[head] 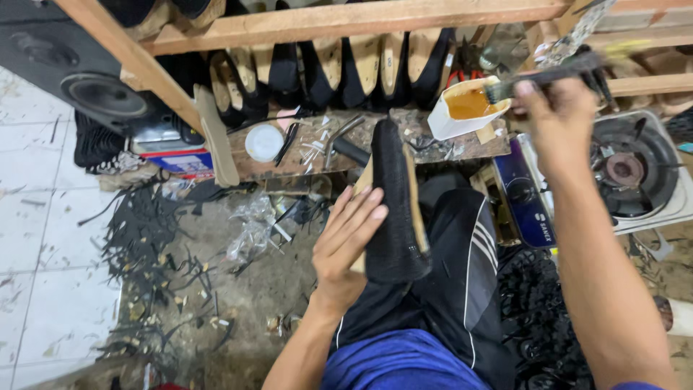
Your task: The person holds a black fabric shoe upper on a last and brushes glue along its inner edge using a brush, dipping the brush into a glue container on the workbench. They rotate the shoe to coat different sections, briefly place the shoe on a rack, then resume brushing the edge.
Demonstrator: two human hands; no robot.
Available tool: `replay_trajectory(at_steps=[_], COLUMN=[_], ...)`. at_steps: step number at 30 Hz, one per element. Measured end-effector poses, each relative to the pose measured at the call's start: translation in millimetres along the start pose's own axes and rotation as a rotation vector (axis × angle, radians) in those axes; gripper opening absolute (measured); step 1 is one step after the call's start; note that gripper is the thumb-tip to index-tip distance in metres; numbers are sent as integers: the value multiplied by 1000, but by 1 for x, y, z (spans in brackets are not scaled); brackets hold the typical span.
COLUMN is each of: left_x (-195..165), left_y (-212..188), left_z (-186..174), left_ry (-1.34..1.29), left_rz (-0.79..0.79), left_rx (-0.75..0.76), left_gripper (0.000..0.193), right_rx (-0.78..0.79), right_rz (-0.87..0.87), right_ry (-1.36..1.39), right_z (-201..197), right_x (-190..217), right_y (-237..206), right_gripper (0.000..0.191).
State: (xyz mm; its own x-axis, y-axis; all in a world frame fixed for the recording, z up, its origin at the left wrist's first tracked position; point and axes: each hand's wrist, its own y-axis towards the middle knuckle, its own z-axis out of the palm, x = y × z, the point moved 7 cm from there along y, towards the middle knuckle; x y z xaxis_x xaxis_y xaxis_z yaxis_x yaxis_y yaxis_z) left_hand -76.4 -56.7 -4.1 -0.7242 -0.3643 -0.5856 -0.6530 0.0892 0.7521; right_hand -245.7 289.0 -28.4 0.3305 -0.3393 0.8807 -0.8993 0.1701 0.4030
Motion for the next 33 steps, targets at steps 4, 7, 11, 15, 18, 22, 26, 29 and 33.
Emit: replay_trajectory(at_steps=[4, 7, 11, 15, 18, 22, 26, 29, 33], left_x=[13, 24, 38, 43, 44, 37, 21, 9, -4], left_y=[-14, -28, -43, -45, -39, -22, -10, -1, 5], left_z=[-6, -5, -1, 2, 6, 16, 23, 27, 27], left_ry=[-127, -141, -141, -163, -146, -140, -163, -148, -162], left_rz=[-112, -190, -247, -230, -234, -147, -39, 33, 87], left_rx=[-89, -113, -123, -132, -143, -148, -113, -91, -56], left_gripper=[50, 51, 52, 53, 51, 49, 49, 44, 41], right_rx=[85, 126, 171, 166, 64, 196, 70, 8, -41], right_rz=[-232, -212, -230, -154, -218, -25, -3, -80, -131], right_ry=[-623, -811, -920, -896, -829, -525, -81, 51, 54], right_z=[22, 34, 44, 33, 21, 22, 24, 35, 39], right_x=[-57, -95, -116, -109, -66, 8, 95, 135, 163], right_y=[35, 46, 49, 51, 41, 4, -99, -143, -153], right_gripper=[16, 23, 24, 29, 23, 18, 14, 18, 20])
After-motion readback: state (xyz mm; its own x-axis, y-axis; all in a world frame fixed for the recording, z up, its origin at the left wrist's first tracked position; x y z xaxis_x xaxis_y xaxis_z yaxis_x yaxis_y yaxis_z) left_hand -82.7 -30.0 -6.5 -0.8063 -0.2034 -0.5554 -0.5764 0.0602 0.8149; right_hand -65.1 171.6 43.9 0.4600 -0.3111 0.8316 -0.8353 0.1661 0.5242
